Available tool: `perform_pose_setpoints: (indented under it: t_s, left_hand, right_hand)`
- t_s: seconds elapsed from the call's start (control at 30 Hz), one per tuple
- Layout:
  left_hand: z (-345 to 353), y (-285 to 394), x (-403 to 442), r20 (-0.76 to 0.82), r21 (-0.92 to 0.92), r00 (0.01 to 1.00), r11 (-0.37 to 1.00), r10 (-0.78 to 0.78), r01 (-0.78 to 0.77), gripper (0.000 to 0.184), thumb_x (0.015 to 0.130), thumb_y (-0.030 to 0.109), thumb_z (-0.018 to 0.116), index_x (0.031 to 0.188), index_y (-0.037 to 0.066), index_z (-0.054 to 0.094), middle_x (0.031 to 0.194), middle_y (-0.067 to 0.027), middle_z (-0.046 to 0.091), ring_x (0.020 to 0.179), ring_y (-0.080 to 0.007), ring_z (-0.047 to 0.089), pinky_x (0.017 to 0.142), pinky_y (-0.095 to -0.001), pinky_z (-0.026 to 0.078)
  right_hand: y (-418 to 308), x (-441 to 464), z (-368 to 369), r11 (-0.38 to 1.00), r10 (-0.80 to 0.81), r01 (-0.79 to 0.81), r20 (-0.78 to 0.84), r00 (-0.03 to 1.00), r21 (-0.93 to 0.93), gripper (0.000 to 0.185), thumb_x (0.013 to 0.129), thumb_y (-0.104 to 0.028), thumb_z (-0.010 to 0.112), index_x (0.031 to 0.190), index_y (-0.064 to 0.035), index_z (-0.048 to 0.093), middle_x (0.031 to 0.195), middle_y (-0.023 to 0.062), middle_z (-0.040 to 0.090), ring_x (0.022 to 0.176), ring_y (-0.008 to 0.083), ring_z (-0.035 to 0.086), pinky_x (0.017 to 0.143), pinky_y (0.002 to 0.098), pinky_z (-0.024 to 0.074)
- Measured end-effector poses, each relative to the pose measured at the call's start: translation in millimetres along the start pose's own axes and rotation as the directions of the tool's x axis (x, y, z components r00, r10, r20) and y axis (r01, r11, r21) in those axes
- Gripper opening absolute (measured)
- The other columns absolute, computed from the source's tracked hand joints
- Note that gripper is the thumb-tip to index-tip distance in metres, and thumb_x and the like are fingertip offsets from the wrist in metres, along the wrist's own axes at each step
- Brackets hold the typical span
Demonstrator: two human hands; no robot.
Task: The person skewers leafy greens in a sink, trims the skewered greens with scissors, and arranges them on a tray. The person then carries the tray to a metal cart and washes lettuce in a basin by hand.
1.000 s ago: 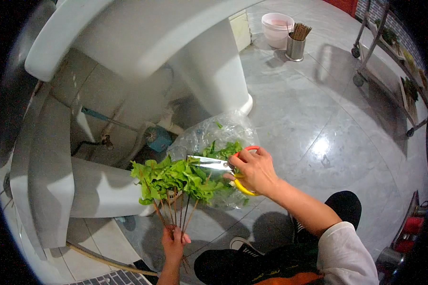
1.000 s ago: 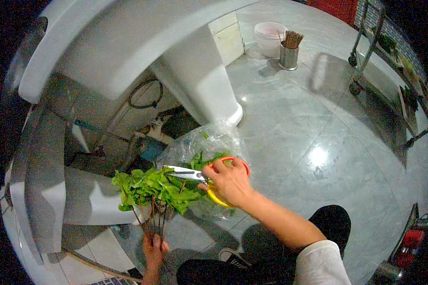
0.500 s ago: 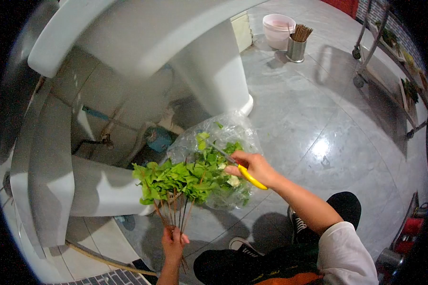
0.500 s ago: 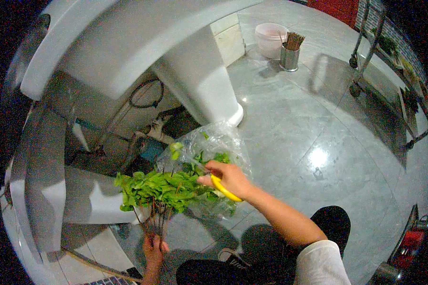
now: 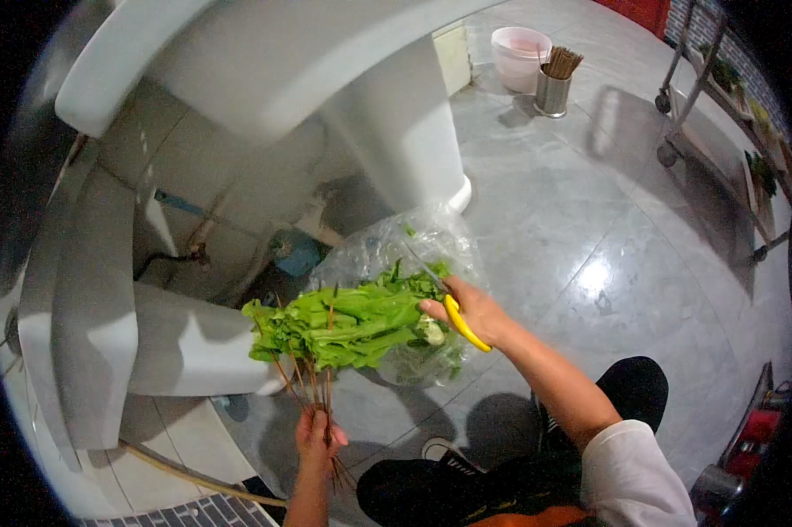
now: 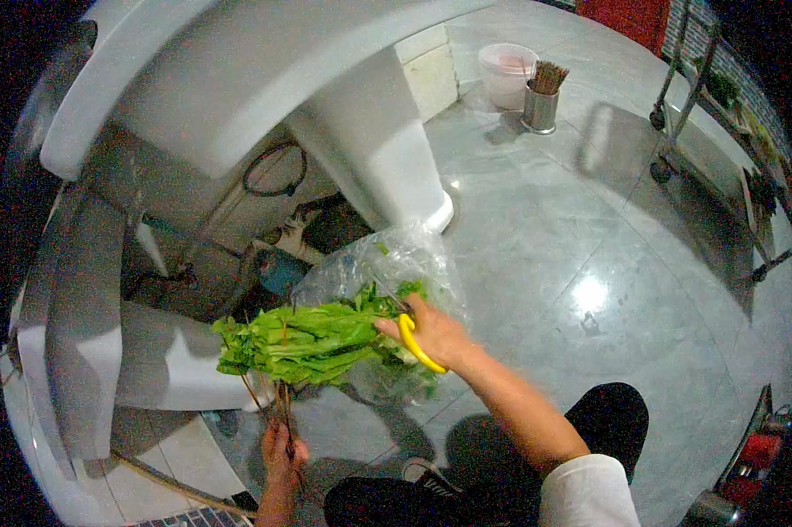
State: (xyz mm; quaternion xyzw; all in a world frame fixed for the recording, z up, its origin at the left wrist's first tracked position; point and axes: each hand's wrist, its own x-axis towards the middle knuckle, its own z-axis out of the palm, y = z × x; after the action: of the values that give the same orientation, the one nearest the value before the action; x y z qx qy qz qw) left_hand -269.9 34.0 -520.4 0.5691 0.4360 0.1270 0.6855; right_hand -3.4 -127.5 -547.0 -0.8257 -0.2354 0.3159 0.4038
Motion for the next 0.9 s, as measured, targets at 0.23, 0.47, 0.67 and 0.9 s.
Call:
perform_pose_setpoints:
  t_s: [0.23,0.47,0.67,0.9]
  left_hand:
    - [-16,-8,33,0.026,-0.068,0.993,0.991,-0.113,0.115,0.014,0.083,0.021,0.044,0.082,0.007,0.043,0.055,-0.0075,0.052,0.029,-0.0076,0.032,0.027,-0.0208,0.022]
    - [-8,-21,63,0.171,-0.041,0.985,0.999,0.007,0.0,0.018,0.085,0.02,0.039,0.074,0.006,0.043,0.051,-0.0045,0.047,0.028,-0.0085,0.033,0.027,-0.0217,0.028]
    - [53,116,-25,-0.185,-0.369,0.896,0.874,-0.403,0.317,0.017,0.086,0.017,0.037,0.093,0.01,0.05,0.054,-0.0002,0.041,0.036,-0.0063,0.03,0.029,-0.0209,0.025]
    - [75,212,-134,0.44,-0.447,0.879,0.804,-0.183,0.392,0.017,0.086,0.014,0.037,0.099,0.011,0.048,0.073,-0.002,0.049,0.038,-0.0069,0.033,0.032,-0.0192,0.027]
  right_hand:
    - [-19,-12,-12,0.967,-0.22,0.241,-0.207,0.953,0.081,0.046,0.072,-0.043,0.052,0.092,-0.0021,0.045,0.08,0.019,0.053,0.074,0.0333,0.052,0.065,0.0382,0.0402]
    - [-3,11,-31,0.743,-0.205,-0.002,0.23,0.951,0.67,0.033,0.08,-0.039,0.045,0.086,-0.0063,0.047,0.061,0.0039,0.049,0.04,0.0109,0.043,0.037,0.0203,0.0348]
    - [-61,-15,-77,0.948,-0.287,0.263,0.125,0.95,0.18,0.036,0.074,-0.037,0.056,0.084,-0.0037,0.046,0.073,0.0101,0.05,0.065,0.0169,0.045,0.06,0.0327,0.039]
    - [-174,-94,-229,0.959,-0.221,0.25,0.208,0.953,-0.13,0.038,0.07,-0.037,0.06,0.084,-0.0043,0.048,0.067,0.0109,0.048,0.061,0.0189,0.045,0.056,0.0301,0.0386]
